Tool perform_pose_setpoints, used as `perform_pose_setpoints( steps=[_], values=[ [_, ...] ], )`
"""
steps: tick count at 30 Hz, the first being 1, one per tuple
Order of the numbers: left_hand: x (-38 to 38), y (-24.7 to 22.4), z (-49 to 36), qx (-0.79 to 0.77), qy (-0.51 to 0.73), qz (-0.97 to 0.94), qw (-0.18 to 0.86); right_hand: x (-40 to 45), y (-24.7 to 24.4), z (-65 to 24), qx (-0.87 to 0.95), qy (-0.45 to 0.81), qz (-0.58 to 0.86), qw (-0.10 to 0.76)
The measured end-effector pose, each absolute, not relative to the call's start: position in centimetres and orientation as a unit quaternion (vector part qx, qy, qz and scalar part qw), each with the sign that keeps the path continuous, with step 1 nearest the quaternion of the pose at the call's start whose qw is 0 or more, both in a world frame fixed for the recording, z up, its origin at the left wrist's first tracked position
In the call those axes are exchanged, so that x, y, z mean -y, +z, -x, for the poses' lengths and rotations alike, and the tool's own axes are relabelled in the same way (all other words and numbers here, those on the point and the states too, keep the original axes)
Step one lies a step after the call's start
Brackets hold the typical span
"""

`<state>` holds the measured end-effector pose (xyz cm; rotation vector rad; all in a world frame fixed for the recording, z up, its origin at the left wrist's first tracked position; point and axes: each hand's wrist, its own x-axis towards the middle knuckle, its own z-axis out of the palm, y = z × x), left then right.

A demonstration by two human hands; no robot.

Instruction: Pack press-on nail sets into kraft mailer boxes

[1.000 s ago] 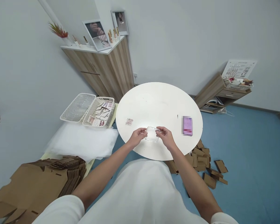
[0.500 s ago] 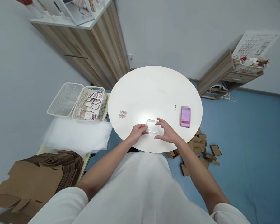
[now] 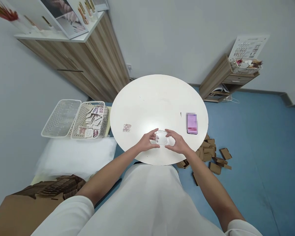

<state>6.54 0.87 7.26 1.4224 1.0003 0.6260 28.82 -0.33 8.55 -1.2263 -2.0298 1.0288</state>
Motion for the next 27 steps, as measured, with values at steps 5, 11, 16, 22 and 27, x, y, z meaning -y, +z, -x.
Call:
perform_pose_setpoints(
  steps=[5, 11, 16, 22, 27],
  values=[
    [-0.9, 7.1, -7.0, -0.413, 0.281, -0.6, 0.625, 0.2, 8.5, -28.8, 0.749, 0.376, 0.465, 0.286],
    [-0.2, 6.8, -7.5, -0.4, 0.302, -0.565, 0.655, 0.3, 8.7, -28.7, 0.727, 0.408, 0.469, 0.292],
    [0.4, 6.7, -7.3, -0.413, 0.302, -0.546, 0.664, 0.2, 8.5, -28.5, 0.671, 0.495, 0.457, 0.31],
    [0.8, 7.2, -7.2, -0.4, 0.314, -0.501, 0.701, -0.1, 8.4, -28.4, 0.632, 0.553, 0.438, 0.322],
    [1.1, 7.4, -6.8, -0.423, 0.32, -0.439, 0.725, -0.4, 8.5, -28.6, 0.652, 0.53, 0.439, 0.319]
  ],
)
